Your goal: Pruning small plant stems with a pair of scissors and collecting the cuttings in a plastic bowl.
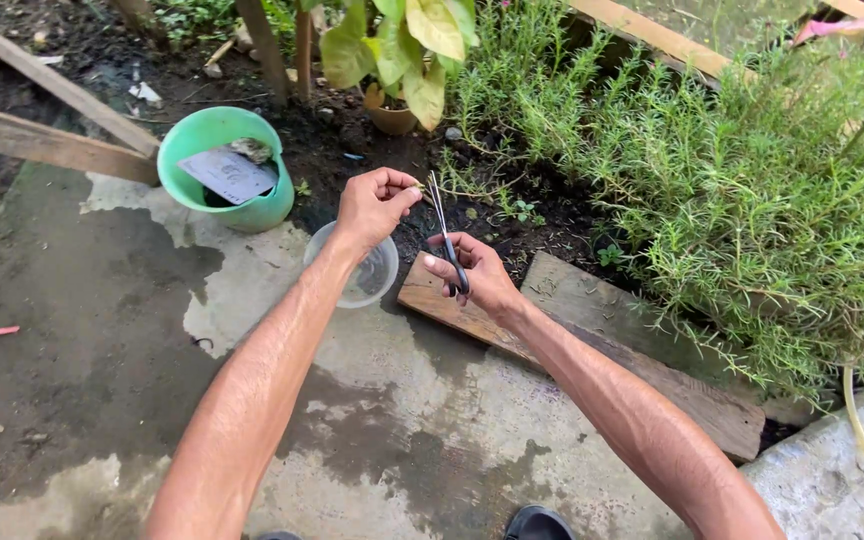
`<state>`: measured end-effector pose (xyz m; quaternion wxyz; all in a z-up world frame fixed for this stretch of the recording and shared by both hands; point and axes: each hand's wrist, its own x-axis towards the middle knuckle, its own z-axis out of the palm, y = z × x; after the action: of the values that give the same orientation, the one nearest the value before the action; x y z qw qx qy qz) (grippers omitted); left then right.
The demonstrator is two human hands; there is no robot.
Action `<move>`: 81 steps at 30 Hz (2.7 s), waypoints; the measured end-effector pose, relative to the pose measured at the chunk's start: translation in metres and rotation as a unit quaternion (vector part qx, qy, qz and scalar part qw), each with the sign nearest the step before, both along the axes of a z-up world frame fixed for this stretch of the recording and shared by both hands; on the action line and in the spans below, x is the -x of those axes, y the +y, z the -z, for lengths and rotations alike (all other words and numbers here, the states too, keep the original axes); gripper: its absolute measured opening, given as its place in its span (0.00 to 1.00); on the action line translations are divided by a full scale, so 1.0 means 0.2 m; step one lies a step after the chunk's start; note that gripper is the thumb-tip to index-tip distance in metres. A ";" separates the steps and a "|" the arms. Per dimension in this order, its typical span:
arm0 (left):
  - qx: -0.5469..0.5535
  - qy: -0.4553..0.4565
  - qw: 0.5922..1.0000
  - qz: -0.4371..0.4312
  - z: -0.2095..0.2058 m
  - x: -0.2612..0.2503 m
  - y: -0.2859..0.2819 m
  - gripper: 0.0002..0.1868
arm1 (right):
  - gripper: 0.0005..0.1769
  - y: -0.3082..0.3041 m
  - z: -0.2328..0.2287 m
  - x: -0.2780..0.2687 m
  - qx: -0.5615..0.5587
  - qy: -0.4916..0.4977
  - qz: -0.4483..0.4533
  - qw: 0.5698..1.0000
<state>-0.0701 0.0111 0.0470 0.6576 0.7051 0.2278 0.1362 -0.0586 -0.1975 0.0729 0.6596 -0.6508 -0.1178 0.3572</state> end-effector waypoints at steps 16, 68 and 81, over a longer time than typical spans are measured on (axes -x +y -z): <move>-0.161 0.254 0.953 -0.033 0.38 0.40 0.45 0.09 | 0.30 0.21 0.15 0.23 0.105 0.028 -0.112 0.988; -0.261 0.120 0.949 0.127 0.49 -0.25 0.01 0.05 | 0.30 -0.13 0.26 -0.11 0.104 0.092 -0.016 0.990; -0.335 0.206 0.896 0.205 0.38 -0.25 -0.04 0.30 | 0.30 -0.09 0.23 -0.07 0.111 0.078 -0.021 0.990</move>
<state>-0.0210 0.0024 -0.0290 0.3340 0.9270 0.1497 -0.0819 -0.0453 -0.2162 0.0278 0.5826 -0.6877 -0.0390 0.4315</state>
